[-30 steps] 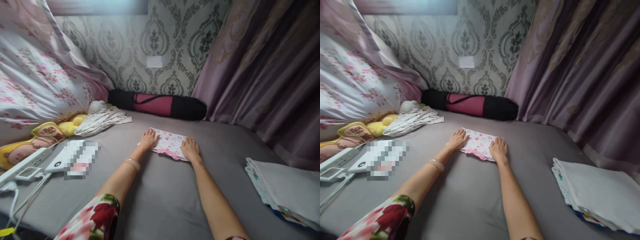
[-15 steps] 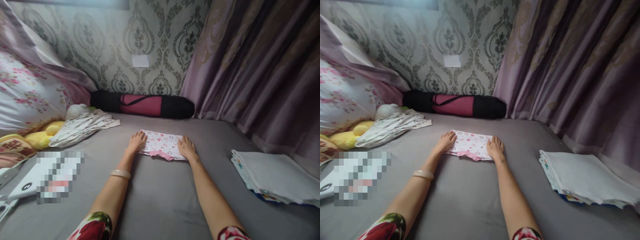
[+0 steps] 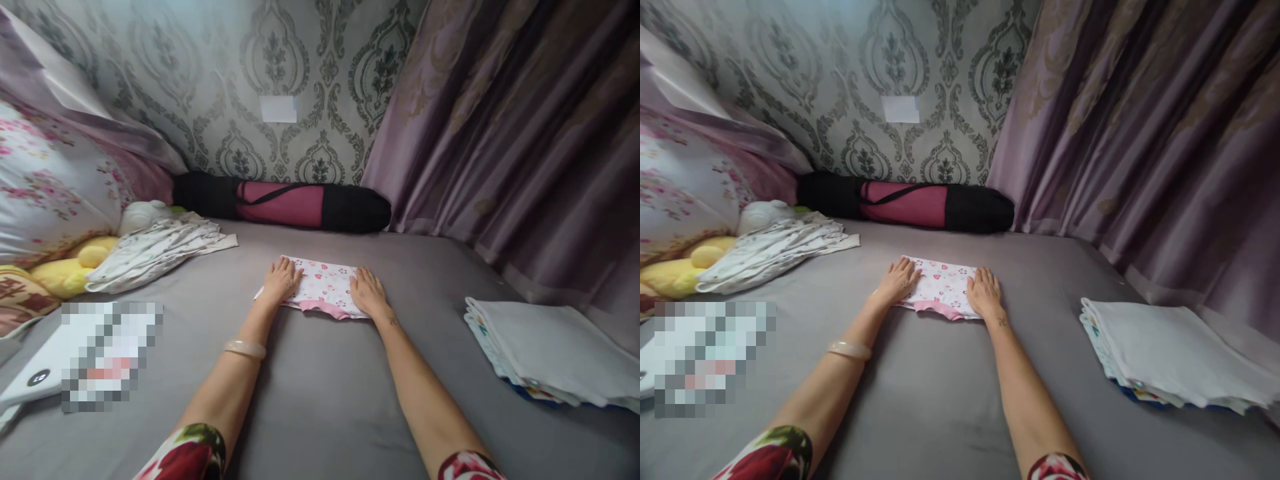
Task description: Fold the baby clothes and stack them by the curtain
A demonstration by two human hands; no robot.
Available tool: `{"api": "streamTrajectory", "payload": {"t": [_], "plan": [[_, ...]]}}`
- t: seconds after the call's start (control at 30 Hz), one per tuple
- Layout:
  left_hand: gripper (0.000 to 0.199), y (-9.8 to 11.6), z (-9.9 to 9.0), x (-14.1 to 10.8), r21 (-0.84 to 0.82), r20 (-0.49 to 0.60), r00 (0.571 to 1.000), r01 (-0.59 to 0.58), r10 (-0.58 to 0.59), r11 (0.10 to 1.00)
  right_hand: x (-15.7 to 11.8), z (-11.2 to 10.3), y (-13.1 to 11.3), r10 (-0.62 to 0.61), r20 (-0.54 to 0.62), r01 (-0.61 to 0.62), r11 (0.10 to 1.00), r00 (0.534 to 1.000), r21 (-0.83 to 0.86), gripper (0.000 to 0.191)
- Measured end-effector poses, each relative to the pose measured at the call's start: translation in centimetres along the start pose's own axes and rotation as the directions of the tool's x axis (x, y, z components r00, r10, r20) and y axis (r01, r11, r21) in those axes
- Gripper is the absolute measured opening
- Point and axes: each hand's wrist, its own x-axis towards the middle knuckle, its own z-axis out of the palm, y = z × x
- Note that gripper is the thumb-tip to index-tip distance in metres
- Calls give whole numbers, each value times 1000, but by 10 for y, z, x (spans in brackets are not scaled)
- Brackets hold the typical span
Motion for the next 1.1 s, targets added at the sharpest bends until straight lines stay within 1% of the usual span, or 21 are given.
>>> {"api": "streamTrajectory", "payload": {"t": [0.1,0.13,0.2,0.27,0.33,0.47,0.53,0.6,0.67,0.77,0.9,1.03,1.1], "plan": [[49,6,-1,-1,19,-54,998,-12,13,1000,-1,-3,-5,-16,-75,16,1000,997,-2,59],[49,9,-1,-1,22,-75,997,-18,20,1000,-2,-3,-7,-27,-84,26,1000,996,-6,59],[49,17,0,-2,22,-92,994,-49,51,999,-2,-1,-10,-42,-59,41,999,997,-19,58],[48,23,2,-4,16,-63,994,-87,87,996,-3,2,-12,-43,-16,43,999,999,-32,57],[49,26,4,-6,17,-30,994,-104,105,994,-4,3,-15,-34,1,34,999,999,-38,57],[50,31,6,-8,30,-45,990,-132,134,991,-4,0,-26,-55,-37,54,998,998,-29,57],[47,34,6,-8,15,-38,984,-173,173,985,-3,-1,-32,-61,-7,61,998,998,-16,57],[43,36,4,-8,-11,-20,977,-211,210,978,-2,-1,-38,-50,52,51,999,997,-1,56],[40,35,1,-8,-37,-5,974,-229,229,973,-1,-2,-45,-50,55,49,999,997,12,56],[37,28,-8,-5,-71,6,977,-212,213,975,0,-2,-57,-83,2,83,996,997,34,56],[32,9,-25,-1,-110,-36,988,-154,151,982,0,-1,-74,-98,59,94,994,993,62,57],[32,-14,-38,2,-172,-66,997,-49,38,984,3,2,-91,-119,8,118,990,993,82,59],[34,-24,-42,2,-209,-75,997,-7,-9,978,5,4,-100,-146,55,140,985,988,98,60]]}}
